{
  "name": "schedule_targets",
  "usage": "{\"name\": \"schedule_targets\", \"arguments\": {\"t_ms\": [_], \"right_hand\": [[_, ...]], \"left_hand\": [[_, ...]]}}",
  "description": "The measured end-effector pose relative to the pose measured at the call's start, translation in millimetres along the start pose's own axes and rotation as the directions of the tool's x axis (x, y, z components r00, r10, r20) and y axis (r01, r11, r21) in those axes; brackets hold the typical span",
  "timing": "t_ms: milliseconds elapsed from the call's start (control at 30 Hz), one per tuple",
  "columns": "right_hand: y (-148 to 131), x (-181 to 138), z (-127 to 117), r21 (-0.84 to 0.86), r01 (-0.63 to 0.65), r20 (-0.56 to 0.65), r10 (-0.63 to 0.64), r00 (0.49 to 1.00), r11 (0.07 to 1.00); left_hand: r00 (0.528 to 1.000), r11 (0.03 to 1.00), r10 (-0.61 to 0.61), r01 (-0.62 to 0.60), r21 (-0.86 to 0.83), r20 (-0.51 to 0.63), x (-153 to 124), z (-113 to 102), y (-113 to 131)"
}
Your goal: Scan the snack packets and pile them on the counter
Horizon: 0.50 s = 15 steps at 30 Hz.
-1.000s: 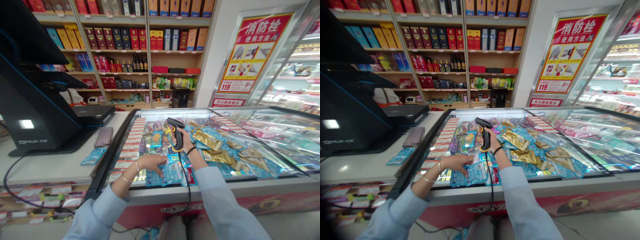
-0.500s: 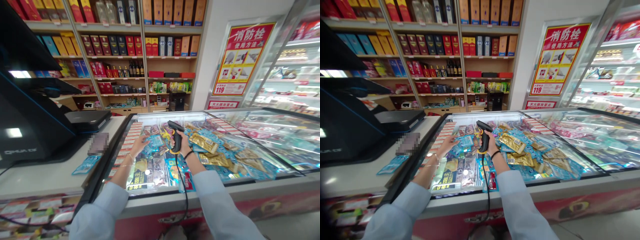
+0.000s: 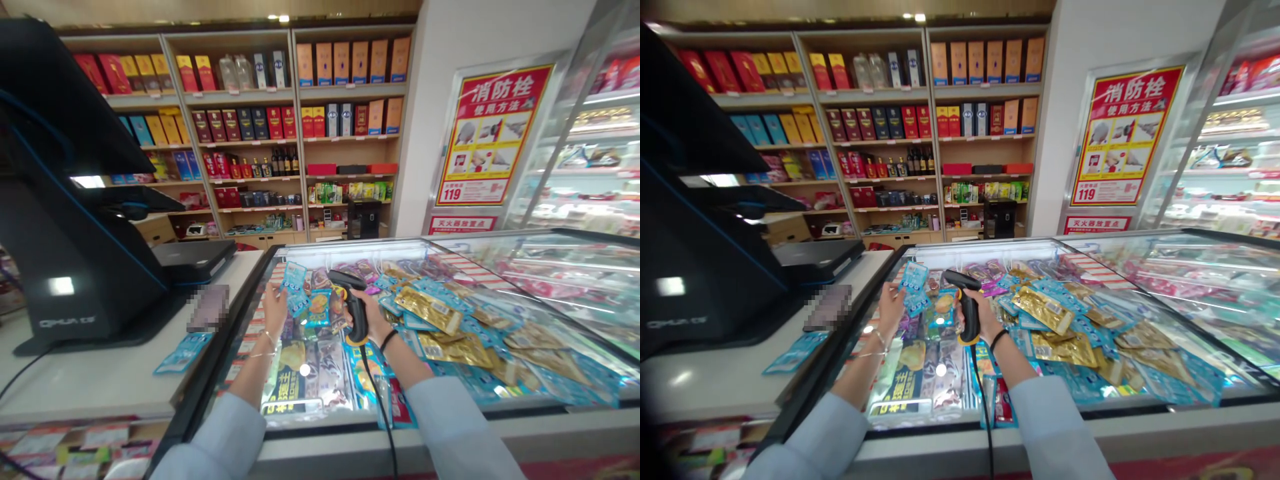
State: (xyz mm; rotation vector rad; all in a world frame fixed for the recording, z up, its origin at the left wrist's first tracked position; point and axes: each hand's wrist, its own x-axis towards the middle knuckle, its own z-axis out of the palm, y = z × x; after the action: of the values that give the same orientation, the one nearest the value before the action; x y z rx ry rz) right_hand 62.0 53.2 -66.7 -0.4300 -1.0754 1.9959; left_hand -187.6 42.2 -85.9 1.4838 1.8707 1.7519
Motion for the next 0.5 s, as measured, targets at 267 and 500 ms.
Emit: {"name": "schedule_targets", "arguments": {"t_ms": [267, 500], "right_hand": [[-0.5, -1.8, 1.5, -0.044, 0.008, 0.038, -0.006, 0.999, 0.999], [2.3, -0.9, -0.4, -0.043, 0.015, 0.030, -0.013, 0.999, 0.999]], "left_hand": [[0.994, 0.985, 0.086, -0.074, 0.155, -0.073, -9.5, -10.9, 23.1], [0.991, 0.957, 0.135, -0.129, 0.259, -0.005, -14.4, -7.9, 29.9]]}}
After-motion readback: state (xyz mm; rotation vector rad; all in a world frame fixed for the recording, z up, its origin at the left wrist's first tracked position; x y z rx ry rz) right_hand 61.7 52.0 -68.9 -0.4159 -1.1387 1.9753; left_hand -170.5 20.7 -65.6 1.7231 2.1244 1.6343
